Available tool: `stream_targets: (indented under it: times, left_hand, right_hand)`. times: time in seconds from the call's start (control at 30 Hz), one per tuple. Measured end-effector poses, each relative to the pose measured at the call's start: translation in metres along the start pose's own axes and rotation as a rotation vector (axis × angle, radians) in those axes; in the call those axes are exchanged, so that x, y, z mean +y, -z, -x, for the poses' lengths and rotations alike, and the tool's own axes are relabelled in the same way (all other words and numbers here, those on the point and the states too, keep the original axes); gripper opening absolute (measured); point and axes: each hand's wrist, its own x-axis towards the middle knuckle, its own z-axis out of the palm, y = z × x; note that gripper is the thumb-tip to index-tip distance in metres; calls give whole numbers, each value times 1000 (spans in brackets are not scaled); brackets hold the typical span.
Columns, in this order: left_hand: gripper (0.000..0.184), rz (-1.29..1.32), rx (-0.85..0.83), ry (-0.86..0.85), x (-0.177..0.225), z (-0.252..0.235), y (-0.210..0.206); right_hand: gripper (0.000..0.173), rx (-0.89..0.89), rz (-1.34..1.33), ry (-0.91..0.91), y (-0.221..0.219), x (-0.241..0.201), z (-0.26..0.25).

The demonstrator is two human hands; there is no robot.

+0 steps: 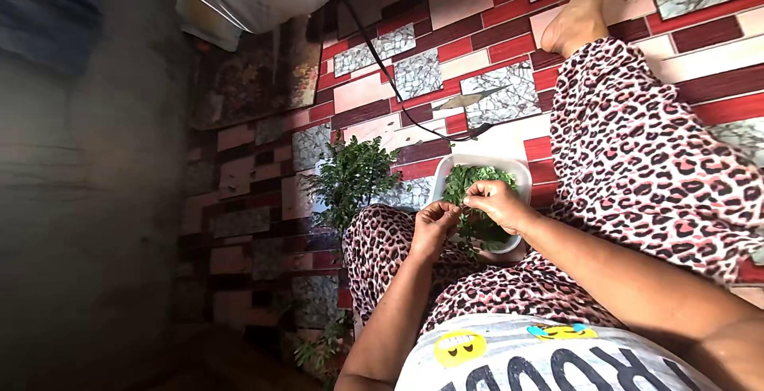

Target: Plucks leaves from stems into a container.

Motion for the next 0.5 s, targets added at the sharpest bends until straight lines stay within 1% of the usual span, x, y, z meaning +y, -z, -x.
stream_targets:
  times: [0.07,0.17,0.2,0.3,0.37,0.4,0.5]
  left_hand:
    - [8,27,15,13,1,0,0]
    - [7,38,16,21,1,0,2]
    - [7,33,15,20,1,0,2]
    - [8,12,0,3,0,0,1]
    - [7,-4,-17,-8,-1,0,2]
    - [6,-13,-24,-13,-2,0,2]
    - [5,-51,-35,-33,-2,0,2]
  right_hand:
    - [9,46,-31,-35,0,-4,2]
    - [6,52,30,-43,4,-8,2]
    - [6,62,88,5,5,-7,1]
    - [19,126,302,292,6,-3,3]
    - [27,116,369,451,7,-3,2]
    - [29,87,397,491,7,-3,1]
    - [26,-18,480,521,9,-4,1]
